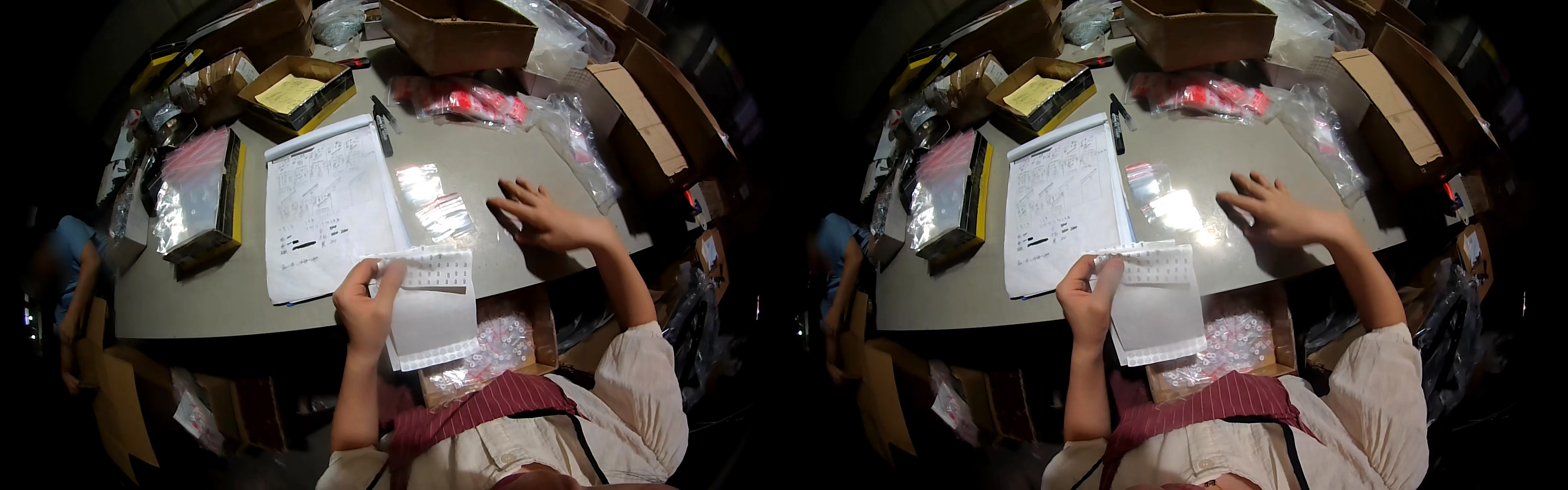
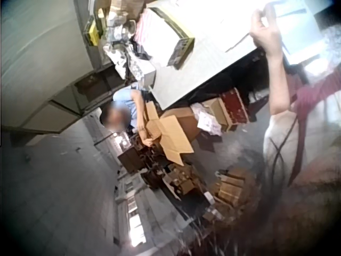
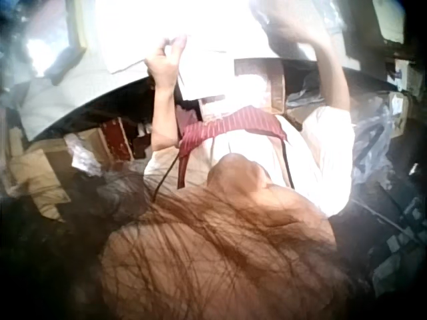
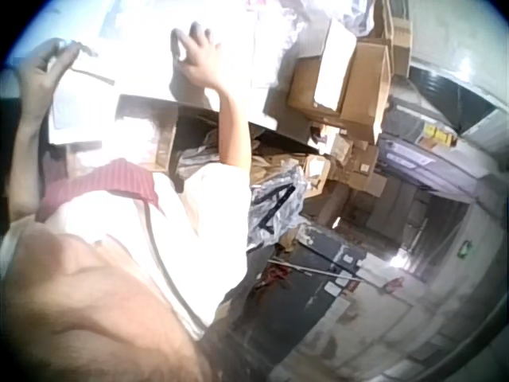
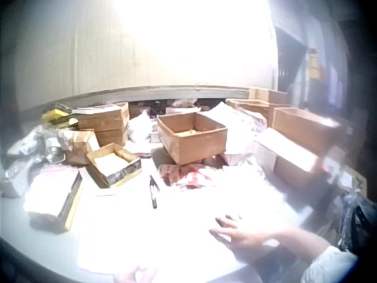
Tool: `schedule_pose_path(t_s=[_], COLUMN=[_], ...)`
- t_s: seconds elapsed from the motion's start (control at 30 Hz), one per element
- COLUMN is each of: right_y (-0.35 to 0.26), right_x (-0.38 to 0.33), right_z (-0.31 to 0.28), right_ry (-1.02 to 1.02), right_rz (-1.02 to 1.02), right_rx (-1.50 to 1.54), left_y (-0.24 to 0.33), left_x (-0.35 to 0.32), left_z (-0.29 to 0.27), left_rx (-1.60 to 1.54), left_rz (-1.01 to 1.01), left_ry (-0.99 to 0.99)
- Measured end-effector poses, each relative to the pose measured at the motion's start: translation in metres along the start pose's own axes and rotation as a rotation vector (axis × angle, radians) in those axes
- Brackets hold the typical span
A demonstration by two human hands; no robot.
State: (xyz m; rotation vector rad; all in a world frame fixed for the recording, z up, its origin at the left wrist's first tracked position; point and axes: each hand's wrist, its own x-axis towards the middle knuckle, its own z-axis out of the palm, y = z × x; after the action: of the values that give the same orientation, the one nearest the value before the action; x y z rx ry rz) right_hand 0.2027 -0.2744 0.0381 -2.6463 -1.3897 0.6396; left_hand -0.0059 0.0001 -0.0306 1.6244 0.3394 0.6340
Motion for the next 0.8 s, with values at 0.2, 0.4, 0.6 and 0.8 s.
schedule_pose_path(t_s=[0.2, 0.4, 0.6, 0.8], right_y=[-0.045, -0.050, -0.096, -0.108], right_x=[-0.064, -0.050, -0.005, 0.044], right_z=[0.001, -0.017, -0.012, -0.002], right_ry=[-0.107, -0.057, 0.424, 0.361], right_rz=[-0.427, -0.432, -0.427, -0.423], right_rx=[0.062, 0.479, 0.412, 0.267], left_y=[0.010, 0.004, 0.004, 0.014], left_x=[0.004, 0.001, 0.001, -0.004], left_z=[-0.002, -0.005, 0.001, 0.000], left_rx=[-0.199, -0.192, -0.116, 0.044], left_rz=[-0.093, -0.103, -0.075, 0.027], left_ry=[-0.082, -0.081, -0.084, -0.131])
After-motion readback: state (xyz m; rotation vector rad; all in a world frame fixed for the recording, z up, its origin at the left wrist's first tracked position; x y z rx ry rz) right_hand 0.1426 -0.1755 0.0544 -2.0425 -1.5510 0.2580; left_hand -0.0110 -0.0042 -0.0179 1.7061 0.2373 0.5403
